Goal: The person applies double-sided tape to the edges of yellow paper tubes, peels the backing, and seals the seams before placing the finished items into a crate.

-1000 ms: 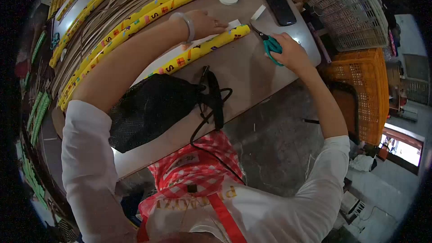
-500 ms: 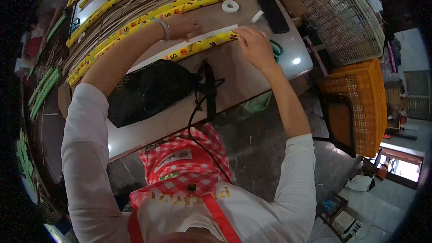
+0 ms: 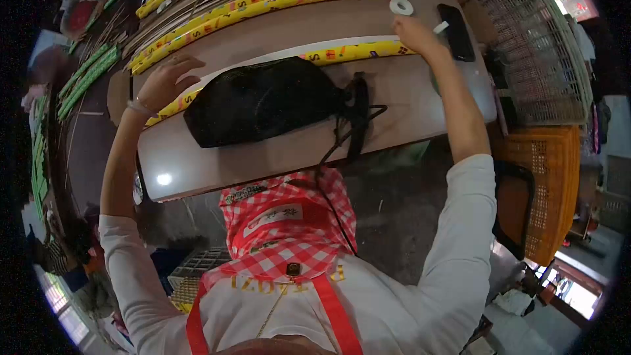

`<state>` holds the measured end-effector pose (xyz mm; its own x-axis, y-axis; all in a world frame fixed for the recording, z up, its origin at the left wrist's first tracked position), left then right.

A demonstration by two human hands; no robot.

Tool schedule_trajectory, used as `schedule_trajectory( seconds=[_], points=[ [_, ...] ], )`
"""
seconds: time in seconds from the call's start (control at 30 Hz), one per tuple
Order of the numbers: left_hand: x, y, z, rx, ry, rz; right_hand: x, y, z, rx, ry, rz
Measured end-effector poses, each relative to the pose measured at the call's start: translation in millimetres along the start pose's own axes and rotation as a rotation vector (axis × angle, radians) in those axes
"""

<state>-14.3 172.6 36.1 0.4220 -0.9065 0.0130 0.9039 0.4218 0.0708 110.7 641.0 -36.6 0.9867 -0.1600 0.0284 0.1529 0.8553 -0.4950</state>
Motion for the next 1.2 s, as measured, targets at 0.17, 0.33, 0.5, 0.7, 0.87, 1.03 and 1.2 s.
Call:
schedule_trajectory(
  seconds=[0.17,0.33,0.5,0.7,0.87,1.03,1.2],
  points=[
    [113.0,-33.2,-6.5,-0.001,0.234,0.364,28.2,-65.6,12.4,-0.043,-0.008,0.103],
    [202.7,-65.9,-50.7,0.03,0.538,0.799,48.7,-113.5,-6.9,0.101,-0.15,0.269],
    [189.5,-49.7,-59.6,-0.204,0.626,0.777,42.8,-104.2,-13.2,0.118,-0.181,0.295],
    [177.0,-40.7,-66.1,-0.316,0.596,0.794,50.0,-82.6,-8.5,0.144,-0.113,0.191],
    [164.7,-22.4,-63.8,-0.293,0.671,0.751,49.3,-58.8,-4.2,0.052,-0.034,0.149],
    [182.1,-53.8,-58.7,-0.14,0.754,0.859,47.7,-97.7,-7.4,0.211,-0.157,0.088],
    [194.6,-131.6,-65.7,0.689,0.491,1.119,22.7,-171.8,-5.2,0.339,-0.111,0.295]
  ],
)
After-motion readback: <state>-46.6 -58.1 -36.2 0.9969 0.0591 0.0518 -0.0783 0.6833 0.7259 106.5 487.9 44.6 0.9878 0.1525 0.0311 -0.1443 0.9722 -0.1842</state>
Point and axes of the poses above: each hand's wrist, its own x-axis away from the middle knuckle, its own z-axis out of the back of the hand, y = z × x, the point moved 4 cm from there along -x, towards the middle knuckle, and after that the axes turned 13 degrees about -x, right-handed, at the moved point
